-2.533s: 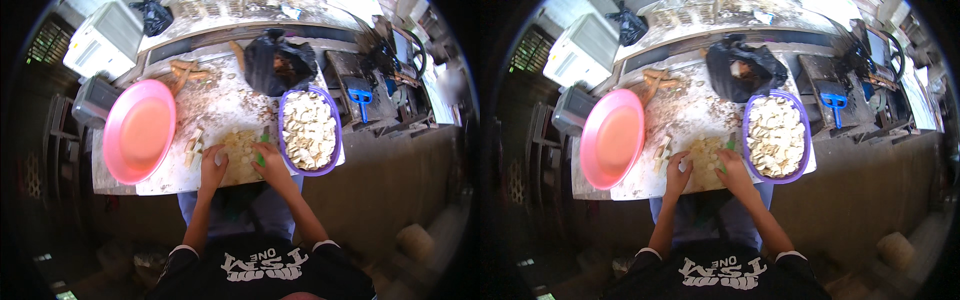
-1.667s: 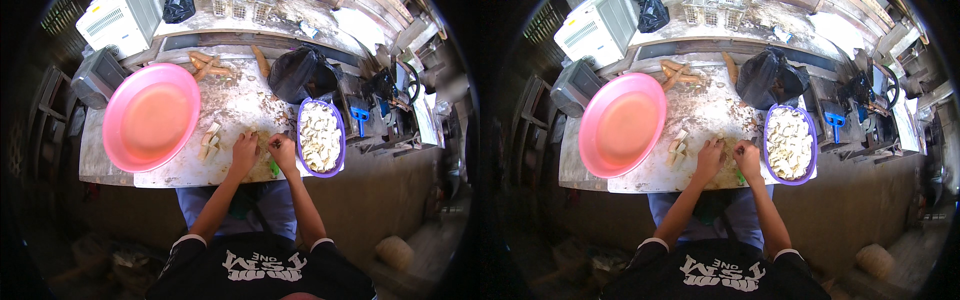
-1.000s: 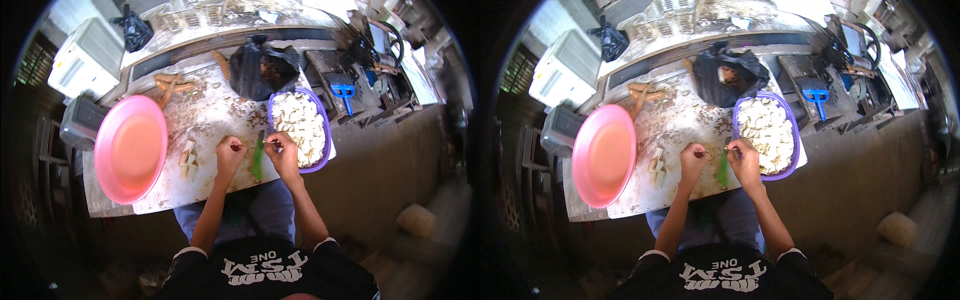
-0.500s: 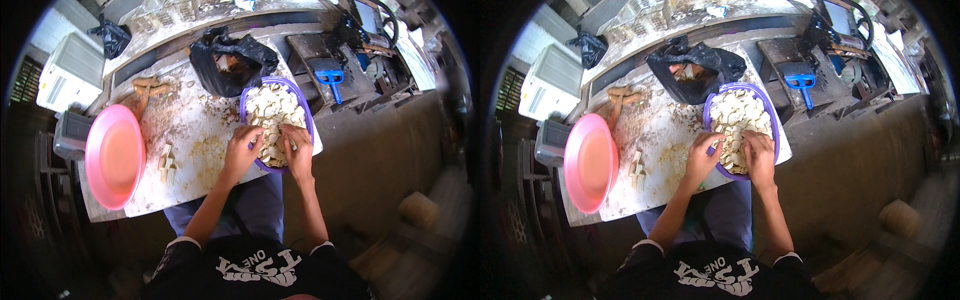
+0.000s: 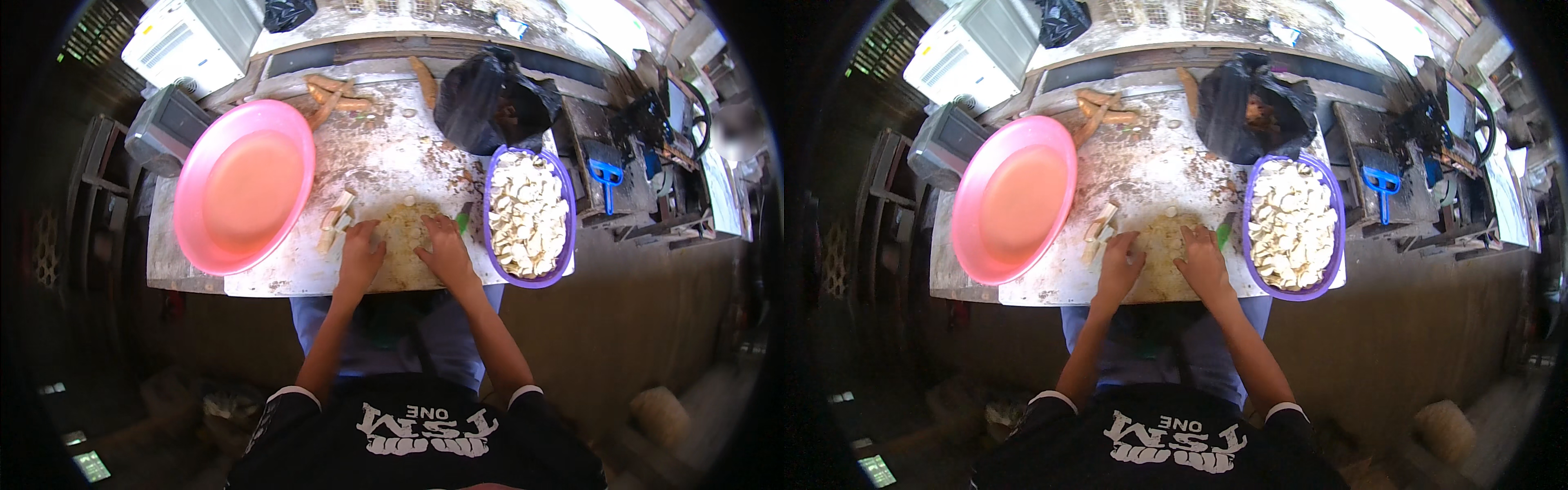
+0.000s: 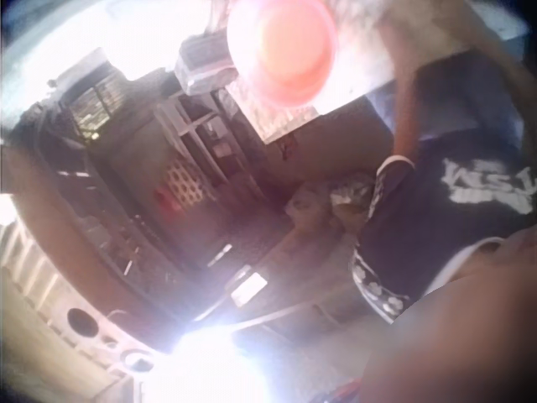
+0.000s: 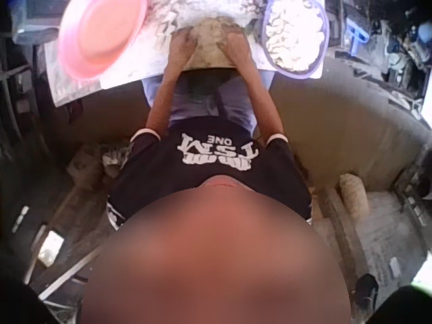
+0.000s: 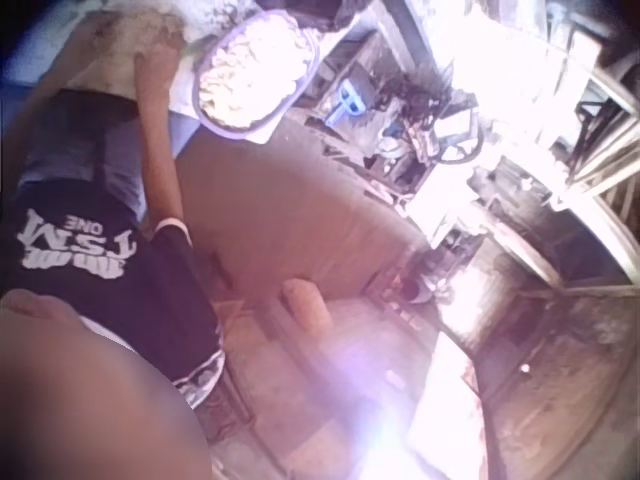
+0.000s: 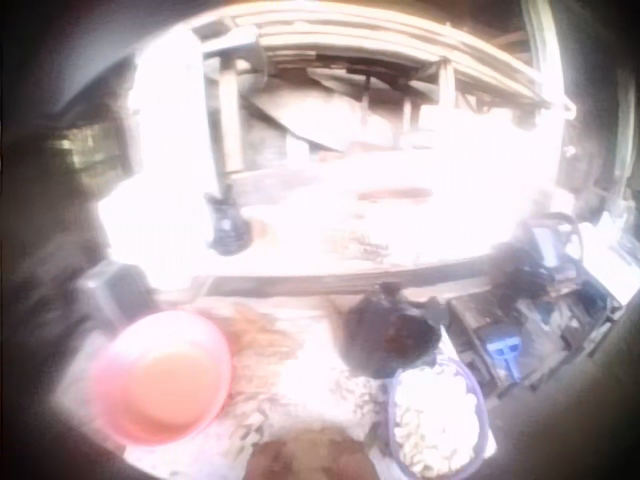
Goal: The person slices a peeled tuber by hand with a knife and places the resulting slices into a purple basket.
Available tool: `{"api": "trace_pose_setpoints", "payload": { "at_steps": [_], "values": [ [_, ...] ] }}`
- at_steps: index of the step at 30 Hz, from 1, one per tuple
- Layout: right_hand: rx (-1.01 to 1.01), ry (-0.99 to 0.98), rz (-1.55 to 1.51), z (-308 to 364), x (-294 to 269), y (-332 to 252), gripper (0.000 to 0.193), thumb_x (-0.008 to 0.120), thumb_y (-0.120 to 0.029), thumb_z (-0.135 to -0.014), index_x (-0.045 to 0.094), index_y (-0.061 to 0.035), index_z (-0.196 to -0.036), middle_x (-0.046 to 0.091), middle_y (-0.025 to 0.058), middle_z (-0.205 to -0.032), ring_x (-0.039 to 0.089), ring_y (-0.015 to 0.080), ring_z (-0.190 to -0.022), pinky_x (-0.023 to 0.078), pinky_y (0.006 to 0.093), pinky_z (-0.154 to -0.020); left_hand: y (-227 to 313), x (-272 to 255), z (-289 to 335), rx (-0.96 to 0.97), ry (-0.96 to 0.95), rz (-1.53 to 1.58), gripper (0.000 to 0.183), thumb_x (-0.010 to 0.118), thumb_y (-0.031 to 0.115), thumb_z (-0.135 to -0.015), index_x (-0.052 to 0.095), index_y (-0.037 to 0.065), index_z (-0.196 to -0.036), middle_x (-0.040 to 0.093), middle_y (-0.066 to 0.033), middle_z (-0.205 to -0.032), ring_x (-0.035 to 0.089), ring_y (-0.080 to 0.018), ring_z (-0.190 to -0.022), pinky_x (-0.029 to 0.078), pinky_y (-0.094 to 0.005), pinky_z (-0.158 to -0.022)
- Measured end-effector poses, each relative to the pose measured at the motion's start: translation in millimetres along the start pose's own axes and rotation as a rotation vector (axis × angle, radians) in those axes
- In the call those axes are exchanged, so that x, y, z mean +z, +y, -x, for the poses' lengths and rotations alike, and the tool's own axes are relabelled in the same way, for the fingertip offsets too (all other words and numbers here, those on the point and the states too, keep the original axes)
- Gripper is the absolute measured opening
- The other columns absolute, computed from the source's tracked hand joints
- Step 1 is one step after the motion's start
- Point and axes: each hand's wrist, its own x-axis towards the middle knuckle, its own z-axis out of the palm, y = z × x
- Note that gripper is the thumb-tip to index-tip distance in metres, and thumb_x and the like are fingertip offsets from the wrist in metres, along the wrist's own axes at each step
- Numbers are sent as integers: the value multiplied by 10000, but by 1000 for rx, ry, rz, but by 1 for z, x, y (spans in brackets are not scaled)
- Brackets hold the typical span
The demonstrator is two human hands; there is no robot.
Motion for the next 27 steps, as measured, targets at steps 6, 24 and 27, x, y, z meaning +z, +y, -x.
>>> {"api": "trace_pose_setpoints", "payload": {
  "at_steps": [6, 24, 27],
  "values": [
    [-70, 51, 120, -8, 9, 9, 465, 662, -52, -627, 492, 0, -1056, 461, 207, -1024, 456, 375, -945, 419, 422, -816, 13, 33, -18, 173, -54, -54, 382, 556, -17, -655, 524, -1, -1035, 504, -181, -1020, 470, -346, -965, 426, -382, -808],
    [-56, 160, -257, -8, -10, 28, 130, 585, 46, -606, 580, 7, -729, 554, 130, -741, 556, 275, -716, 452, 357, -644, 32, 46, -20, 159, 114, 73, 199, 569, 16, -680, 583, 10, -878, 542, -143, -851, 520, -314, -850, 445, -381, -728],
    [-11, 256, -381, -9, -31, 18, 139, 592, 63, -598, 596, 17, -728, 578, 128, -738, 582, 240, -666, 467, 306, -598, 33, 54, -32, 259, 130, 19, 199, 577, 20, -673, 584, 18, -873, 546, -134, -854, 519, -306, -854, 448, -380, -724]
  ]
}}
